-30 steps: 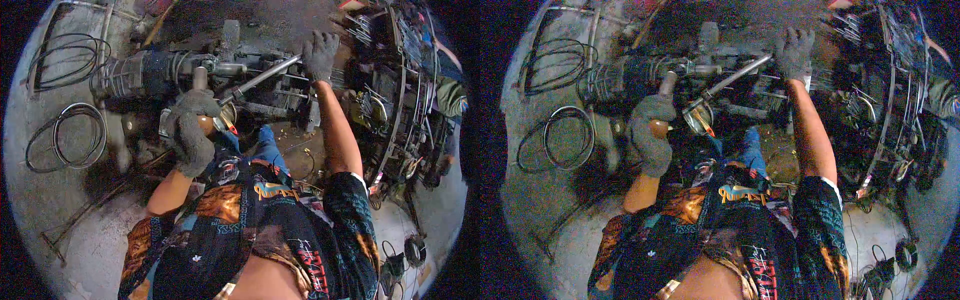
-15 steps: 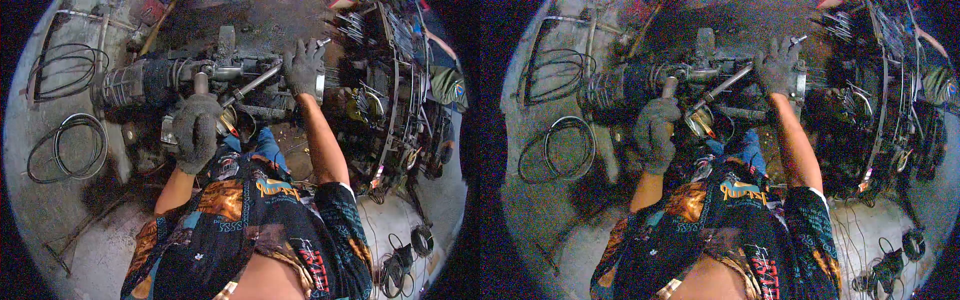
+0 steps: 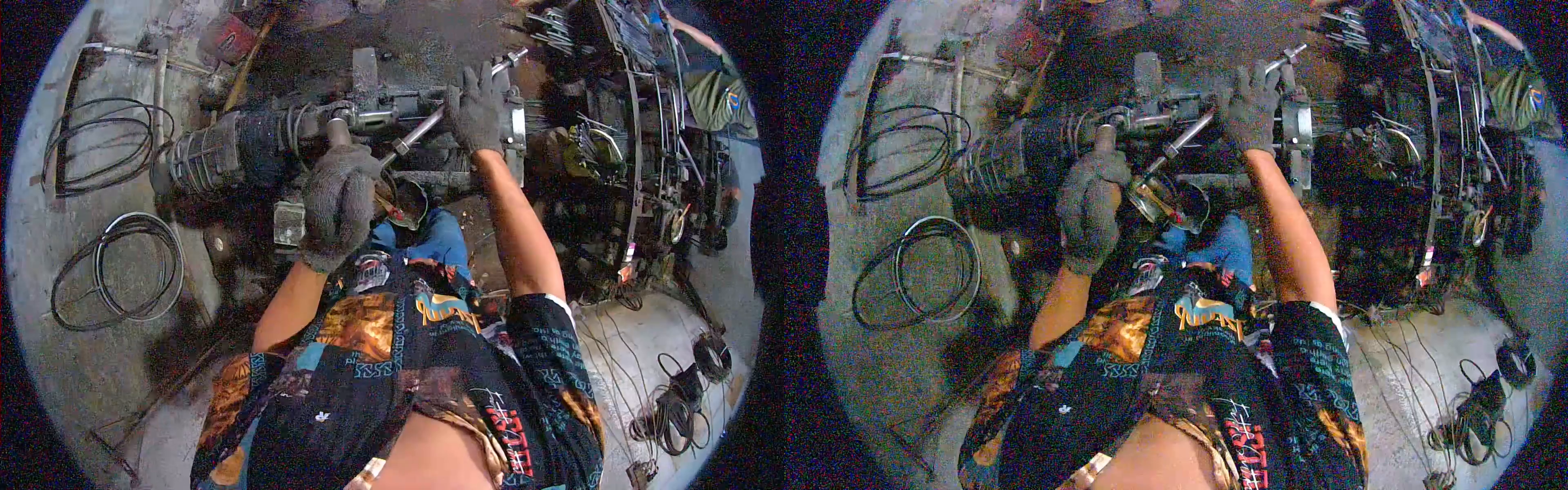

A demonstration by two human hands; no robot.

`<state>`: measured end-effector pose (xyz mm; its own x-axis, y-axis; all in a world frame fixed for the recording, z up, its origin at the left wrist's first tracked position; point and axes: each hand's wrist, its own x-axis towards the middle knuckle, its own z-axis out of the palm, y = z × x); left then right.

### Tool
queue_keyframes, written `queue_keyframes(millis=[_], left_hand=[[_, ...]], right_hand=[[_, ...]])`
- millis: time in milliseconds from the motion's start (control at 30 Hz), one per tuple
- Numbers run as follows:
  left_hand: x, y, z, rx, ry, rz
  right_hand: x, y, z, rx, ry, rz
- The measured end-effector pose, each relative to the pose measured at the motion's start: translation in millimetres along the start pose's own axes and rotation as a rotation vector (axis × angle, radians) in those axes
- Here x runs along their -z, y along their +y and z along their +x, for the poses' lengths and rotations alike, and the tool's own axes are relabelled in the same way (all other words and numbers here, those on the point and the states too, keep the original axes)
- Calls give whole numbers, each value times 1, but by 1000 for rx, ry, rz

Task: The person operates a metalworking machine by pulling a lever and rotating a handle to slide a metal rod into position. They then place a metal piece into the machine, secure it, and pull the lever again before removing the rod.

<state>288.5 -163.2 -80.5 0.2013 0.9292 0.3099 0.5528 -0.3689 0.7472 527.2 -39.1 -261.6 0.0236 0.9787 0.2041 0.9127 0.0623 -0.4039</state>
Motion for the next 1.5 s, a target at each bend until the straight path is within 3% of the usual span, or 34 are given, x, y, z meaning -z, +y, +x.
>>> queue_keyframes(millis=[100, 233, 300, 467, 633, 733, 800, 933, 1100, 1267, 1500], left_hand=[[-6, -13, -5, 68, 46, -81], [1, -20, -19, -8, 67, -94], [9, -10, -20, 128, 126, -145], [12, -16, -37, 99, 230, -167], [19, -14, -50, 138, 273, -156], [16, -15, -58, 59, 371, -252], [19, -12, -63, 157, 314, -195], [19, -13, -66, 58, 325, -183], [20, -2, -71, 172, 343, -218], [20, -1, -76, 152, 355, -174], [20, -4, -78, 131, 372, -75]], right_hand=[[-1, -1, -1, -36, -39, -5], [2, -11, -5, 29, -27, 22], [9, -18, -7, 90, 4, -63], [23, -28, -11, 206, 69, -79], [29, -36, -12, 270, 26, -78], [31, -37, -16, 293, -3, -73], [29, -34, -17, 310, -17, -75], [11, -27, -24, 267, 6, 38], [17, -28, -30, 313, 83, -12], [37, -48, -34, 235, 24, 29], [17, -31, -34, 300, 30, 82]])
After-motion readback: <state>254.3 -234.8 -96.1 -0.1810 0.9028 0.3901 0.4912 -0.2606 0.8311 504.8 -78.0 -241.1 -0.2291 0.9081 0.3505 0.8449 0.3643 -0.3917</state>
